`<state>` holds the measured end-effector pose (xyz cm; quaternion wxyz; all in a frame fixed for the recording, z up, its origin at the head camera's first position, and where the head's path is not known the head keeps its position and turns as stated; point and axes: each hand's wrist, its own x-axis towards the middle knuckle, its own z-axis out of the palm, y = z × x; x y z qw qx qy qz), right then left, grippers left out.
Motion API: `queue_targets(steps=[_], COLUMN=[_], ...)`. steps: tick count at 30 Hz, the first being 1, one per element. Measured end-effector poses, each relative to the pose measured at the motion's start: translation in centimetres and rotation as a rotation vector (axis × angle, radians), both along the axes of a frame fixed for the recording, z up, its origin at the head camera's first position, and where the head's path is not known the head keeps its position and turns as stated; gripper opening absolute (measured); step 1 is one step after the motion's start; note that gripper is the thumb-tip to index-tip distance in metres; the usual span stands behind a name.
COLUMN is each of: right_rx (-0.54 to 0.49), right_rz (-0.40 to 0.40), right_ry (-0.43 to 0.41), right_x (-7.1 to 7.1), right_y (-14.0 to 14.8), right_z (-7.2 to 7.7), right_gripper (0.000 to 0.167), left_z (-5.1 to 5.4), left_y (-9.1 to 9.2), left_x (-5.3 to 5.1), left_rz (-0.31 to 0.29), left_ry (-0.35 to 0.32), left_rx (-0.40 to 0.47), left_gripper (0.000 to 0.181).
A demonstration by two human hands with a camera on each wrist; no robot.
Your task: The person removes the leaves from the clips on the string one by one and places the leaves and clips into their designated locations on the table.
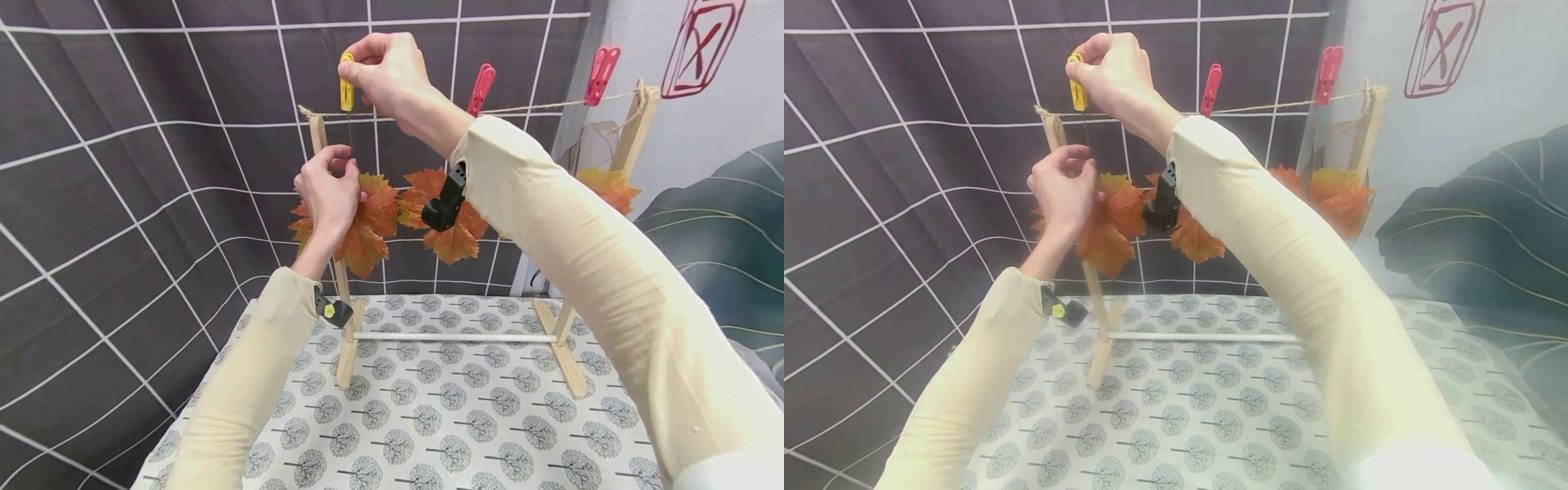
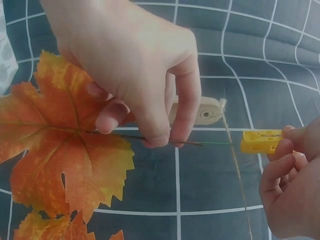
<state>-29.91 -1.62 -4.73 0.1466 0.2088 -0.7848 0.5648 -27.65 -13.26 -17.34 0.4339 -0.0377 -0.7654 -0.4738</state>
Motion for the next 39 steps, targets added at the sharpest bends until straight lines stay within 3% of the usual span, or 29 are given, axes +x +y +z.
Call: queue_targets(steps=[12,19,24,32,39], right_rx=[-0.041,-0.048,-0.063,-0.02,-0.036], right_rz=[0.023,0.035,0.066,0.115,0.151], right_ry=[-0.003,-0.009,-0.024,-0.021,-0.038], right_x=[0.8,1.3,1.3,1.6,1.9], right_y=[1.6,3.1,3.7,4.5,5.2], right_z=[0.0,-0.6,-1.0,-1.7,-2.2], right_gripper=[0.02,0.024,0.027,0.042,0.036], left_z=[-0.6,-1.1,-1.6,-1.9,-2.3], left_y=[0.2,-0.2,-0.5,-0.9,-1.4], left_x=[0.4,0.5,0.5,0.5,0.8], left_rz=[-0.005,0.001,-0.014,-0.018,-0.003], left_ry=[0.093,0.097,0.136,0.168,0.179], left_rx=[0.018,0.002,0.011,0.029,0.016], left_gripper=[0.018,0.018,0.017,0.016,0.017])
